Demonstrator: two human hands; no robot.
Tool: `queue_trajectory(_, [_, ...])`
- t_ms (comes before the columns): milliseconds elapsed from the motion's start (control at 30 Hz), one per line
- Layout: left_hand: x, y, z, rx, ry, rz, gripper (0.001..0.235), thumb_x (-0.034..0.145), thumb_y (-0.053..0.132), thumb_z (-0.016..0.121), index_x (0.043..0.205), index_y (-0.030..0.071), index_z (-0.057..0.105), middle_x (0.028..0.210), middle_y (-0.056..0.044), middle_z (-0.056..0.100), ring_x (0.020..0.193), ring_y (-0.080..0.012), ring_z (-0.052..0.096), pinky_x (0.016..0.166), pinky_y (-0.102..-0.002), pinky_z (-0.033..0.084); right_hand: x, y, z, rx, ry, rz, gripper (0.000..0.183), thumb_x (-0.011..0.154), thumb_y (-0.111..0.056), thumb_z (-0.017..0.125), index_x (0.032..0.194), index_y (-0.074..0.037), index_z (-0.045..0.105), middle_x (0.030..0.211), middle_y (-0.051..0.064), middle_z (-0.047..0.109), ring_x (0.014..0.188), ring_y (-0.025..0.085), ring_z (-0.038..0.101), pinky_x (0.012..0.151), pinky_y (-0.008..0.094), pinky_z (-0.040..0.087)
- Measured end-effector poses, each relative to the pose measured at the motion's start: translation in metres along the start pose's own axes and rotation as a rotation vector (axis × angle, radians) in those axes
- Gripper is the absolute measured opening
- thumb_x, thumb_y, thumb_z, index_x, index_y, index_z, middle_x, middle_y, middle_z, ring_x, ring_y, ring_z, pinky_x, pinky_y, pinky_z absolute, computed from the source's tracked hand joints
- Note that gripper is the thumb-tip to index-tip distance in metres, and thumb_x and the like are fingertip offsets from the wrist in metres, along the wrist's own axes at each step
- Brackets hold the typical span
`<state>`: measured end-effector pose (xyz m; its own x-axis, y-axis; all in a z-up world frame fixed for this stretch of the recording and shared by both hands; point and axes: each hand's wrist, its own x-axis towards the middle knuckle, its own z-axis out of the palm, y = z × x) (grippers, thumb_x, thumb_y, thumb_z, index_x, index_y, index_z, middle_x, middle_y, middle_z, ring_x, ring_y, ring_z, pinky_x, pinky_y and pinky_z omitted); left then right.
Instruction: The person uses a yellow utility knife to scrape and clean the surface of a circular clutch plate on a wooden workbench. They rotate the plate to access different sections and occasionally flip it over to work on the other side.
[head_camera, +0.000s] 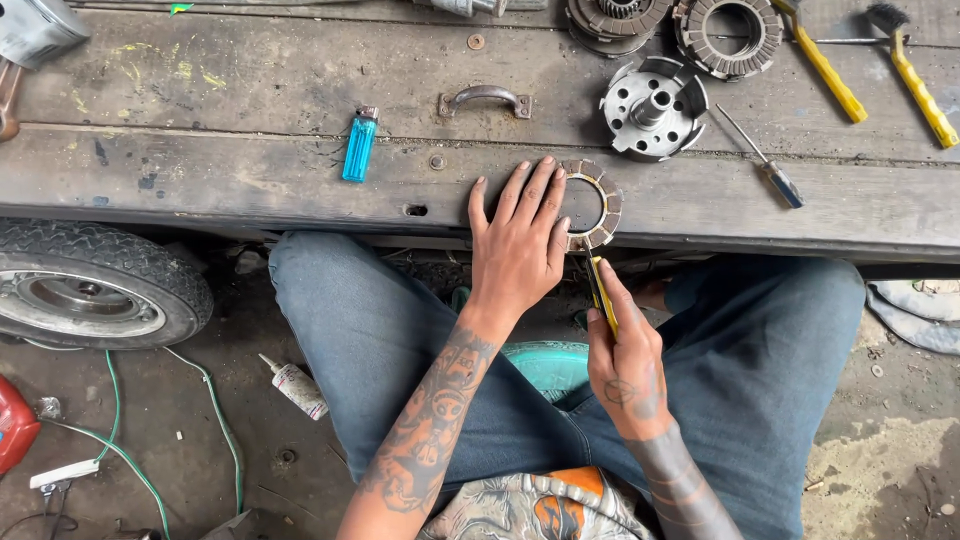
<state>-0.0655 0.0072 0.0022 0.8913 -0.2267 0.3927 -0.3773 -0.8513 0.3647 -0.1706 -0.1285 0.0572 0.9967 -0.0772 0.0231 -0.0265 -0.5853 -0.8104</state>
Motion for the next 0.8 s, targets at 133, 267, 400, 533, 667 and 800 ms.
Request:
queue_trajectory(133, [0.0,0.0,0.001,-0.008,0.015,0.009,0.047,0.108,0.032,0.043,0.15,0.015,0.054,0.159,-0.008,0.049,0.148,-0.0265,0.043,0.121,-0.063,0.02,0.004,0.003,0.007,-0.091,0.024,-0.042,0.057,0.102,-0.002,0.054,0.157,-0.011,0.045,0.137,0.026,0.064,0.121,0.05,0.061,0.087,0.06,0.056])
queue_trajectory(267, [-0.001,0.0,0.003,0.016,0.039,0.011,0.046,0.108,0.032,0.043,0.15,0.015,0.054,0.158,-0.007,0.05,0.148,-0.0259,0.044,0.121,-0.063,0.021,0.002,-0.001,0.006,-0.164,0.016,-0.064,0.056,0.104,-0.003,0.053,0.159,-0.012,0.044,0.129,0.024,0.067,0.113,0.049,0.064,0.081,0.057,0.058])
queue_trajectory(400, [0.001,0.0,0.005,0.045,0.06,0.012,0.046,0.107,0.031,0.046,0.148,0.015,0.056,0.157,-0.007,0.051,0.147,-0.0261,0.046,0.121,-0.064,0.022,0.01,0.0,0.011,-0.243,0.035,-0.111,0.056,0.106,-0.006,0.052,0.16,-0.015,0.043,0.118,0.022,0.068,0.107,0.048,0.066,0.071,0.057,0.057])
queue_trajectory(533, [0.002,0.001,0.001,0.07,0.034,0.01,0.046,0.105,0.03,0.048,0.148,0.015,0.056,0.157,-0.008,0.051,0.147,-0.027,0.046,0.12,-0.065,0.023,0.001,0.015,0.015,-0.307,0.038,-0.117,0.056,0.105,-0.008,0.052,0.16,-0.017,0.045,0.108,0.017,0.068,0.095,0.046,0.066,0.059,0.051,0.053])
queue_trajectory(667, [0.001,0.002,0.004,0.062,0.024,0.008,0.046,0.105,0.03,0.049,0.147,0.014,0.057,0.156,-0.009,0.052,0.146,-0.0277,0.048,0.119,-0.067,0.023,-0.001,0.019,0.017,-0.333,0.061,-0.148,0.056,0.105,-0.007,0.053,0.16,-0.015,0.046,0.103,0.018,0.066,0.085,0.047,0.064,0.055,0.049,0.05])
queue_trajectory(800, [0.0,0.002,0.006,0.059,0.041,0.022,0.047,0.105,0.029,0.05,0.148,0.014,0.056,0.156,-0.009,0.052,0.146,-0.0283,0.048,0.119,-0.068,0.023,-0.002,0.019,0.016,-0.329,0.072,-0.142,0.057,0.104,-0.005,0.052,0.16,-0.014,0.045,0.099,0.018,0.066,0.077,0.046,0.062,0.052,0.048,0.049])
